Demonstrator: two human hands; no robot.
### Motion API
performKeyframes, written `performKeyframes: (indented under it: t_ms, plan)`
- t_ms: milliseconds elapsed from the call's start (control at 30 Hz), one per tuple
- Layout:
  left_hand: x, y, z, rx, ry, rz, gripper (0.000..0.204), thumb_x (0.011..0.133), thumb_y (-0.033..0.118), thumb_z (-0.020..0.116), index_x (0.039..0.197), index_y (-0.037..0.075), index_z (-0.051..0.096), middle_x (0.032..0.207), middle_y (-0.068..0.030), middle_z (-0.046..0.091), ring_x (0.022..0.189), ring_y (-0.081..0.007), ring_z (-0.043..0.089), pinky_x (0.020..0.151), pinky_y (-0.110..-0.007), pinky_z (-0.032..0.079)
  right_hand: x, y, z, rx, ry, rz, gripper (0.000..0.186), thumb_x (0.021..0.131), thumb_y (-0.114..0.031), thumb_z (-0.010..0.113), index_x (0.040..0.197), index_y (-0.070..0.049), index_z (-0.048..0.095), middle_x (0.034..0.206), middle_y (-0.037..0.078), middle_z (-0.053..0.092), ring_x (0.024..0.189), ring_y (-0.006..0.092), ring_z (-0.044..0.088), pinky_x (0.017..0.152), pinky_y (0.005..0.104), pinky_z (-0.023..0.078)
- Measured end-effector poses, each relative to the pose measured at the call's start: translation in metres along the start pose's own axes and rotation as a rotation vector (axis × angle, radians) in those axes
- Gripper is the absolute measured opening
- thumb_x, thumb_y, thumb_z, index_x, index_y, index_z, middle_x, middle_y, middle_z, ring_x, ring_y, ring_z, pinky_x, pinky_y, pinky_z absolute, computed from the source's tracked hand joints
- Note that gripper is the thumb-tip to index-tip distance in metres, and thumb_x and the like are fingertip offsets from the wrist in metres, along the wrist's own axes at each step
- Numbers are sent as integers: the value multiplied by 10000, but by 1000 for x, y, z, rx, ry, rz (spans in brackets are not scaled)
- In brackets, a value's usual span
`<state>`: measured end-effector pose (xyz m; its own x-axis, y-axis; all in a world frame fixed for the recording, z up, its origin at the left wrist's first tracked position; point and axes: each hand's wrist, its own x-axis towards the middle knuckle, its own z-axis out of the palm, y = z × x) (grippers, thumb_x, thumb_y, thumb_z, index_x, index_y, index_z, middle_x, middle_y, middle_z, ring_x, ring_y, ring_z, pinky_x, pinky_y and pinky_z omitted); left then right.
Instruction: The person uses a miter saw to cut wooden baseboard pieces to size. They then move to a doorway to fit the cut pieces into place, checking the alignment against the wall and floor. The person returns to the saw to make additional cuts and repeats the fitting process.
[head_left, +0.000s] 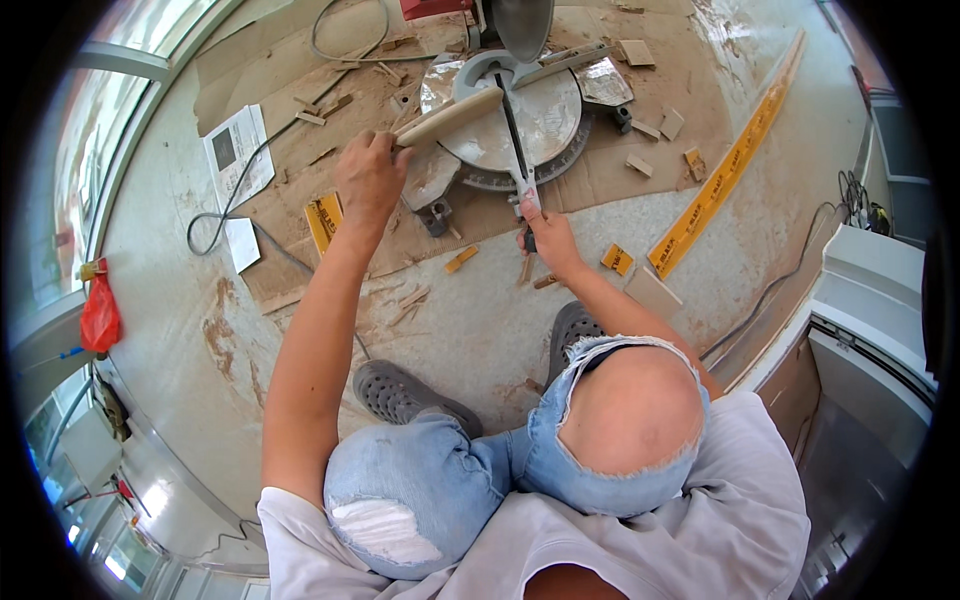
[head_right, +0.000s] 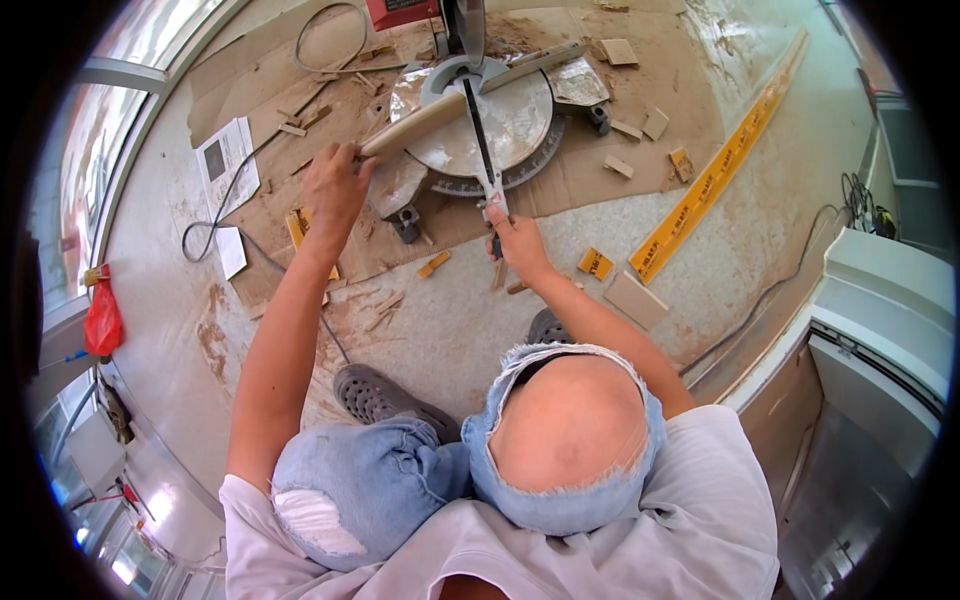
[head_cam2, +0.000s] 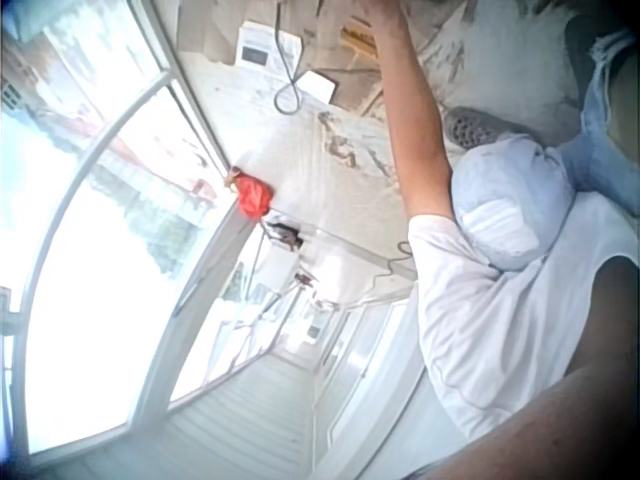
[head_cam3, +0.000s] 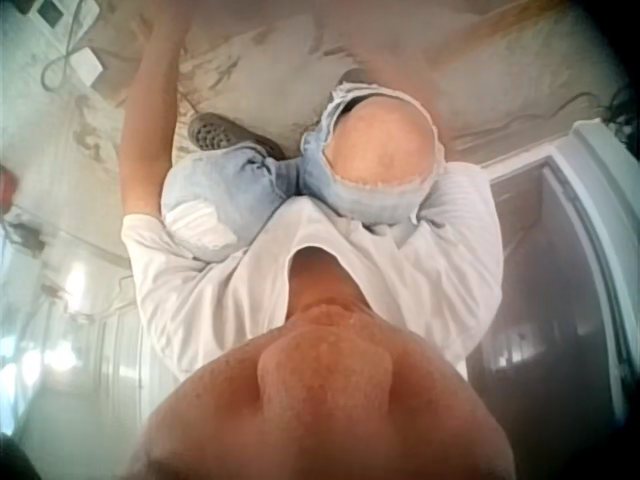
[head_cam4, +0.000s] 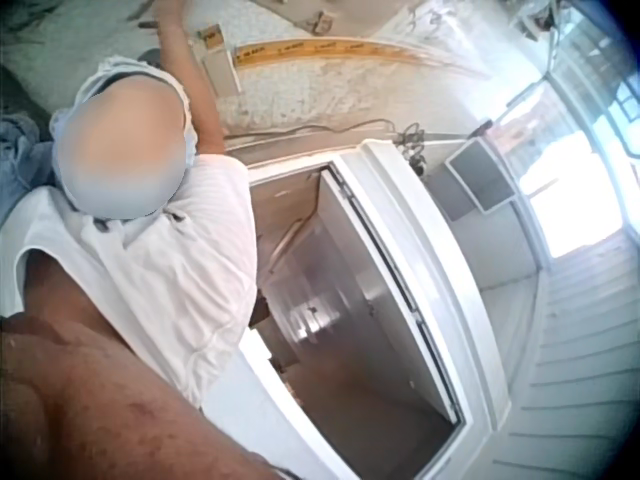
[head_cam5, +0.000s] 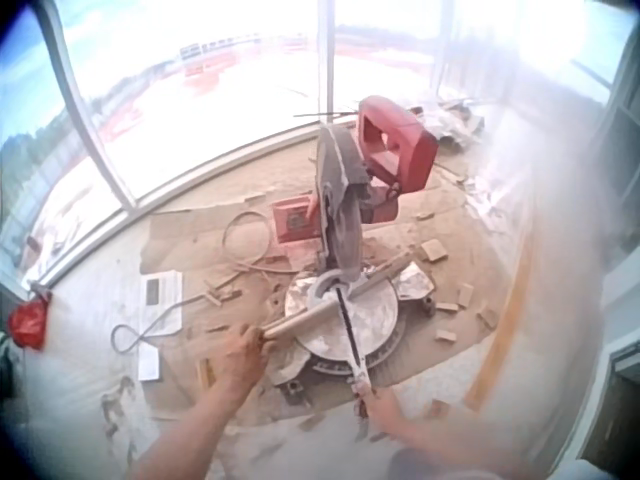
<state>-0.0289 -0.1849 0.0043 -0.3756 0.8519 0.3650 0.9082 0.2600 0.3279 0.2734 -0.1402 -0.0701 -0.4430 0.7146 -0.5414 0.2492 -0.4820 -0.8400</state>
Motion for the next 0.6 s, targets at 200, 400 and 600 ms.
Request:
performKeyframes:
  t_ms: [200,400,600]
  plan:
    - [0,0,0,-3,-31,5,265,804,267,832,938,71,714,901,-105,654,868,-332,665,751,-429,530,-1,4,1,25,2,-7,642,984,-603,624,815,16,615,617,94,623,523,143,585,512,296,470]
    - [0,-1,1,0,-21,25,268,810,269,829,947,68,716,900,-111,652,870,-332,663,755,-428,530,0,-2,-3,2,-16,-4,623,982,-583,642,783,6,599,592,92,608,509,145,584,504,300,473]
    - [-1,-3,4,10,8,30,243,770,216,838,923,85,702,880,-109,651,861,-330,658,745,-431,536,-3,1,12,105,85,22,587,998,-550,638,806,4,608,602,88,605,520,149,576,494,303,458]
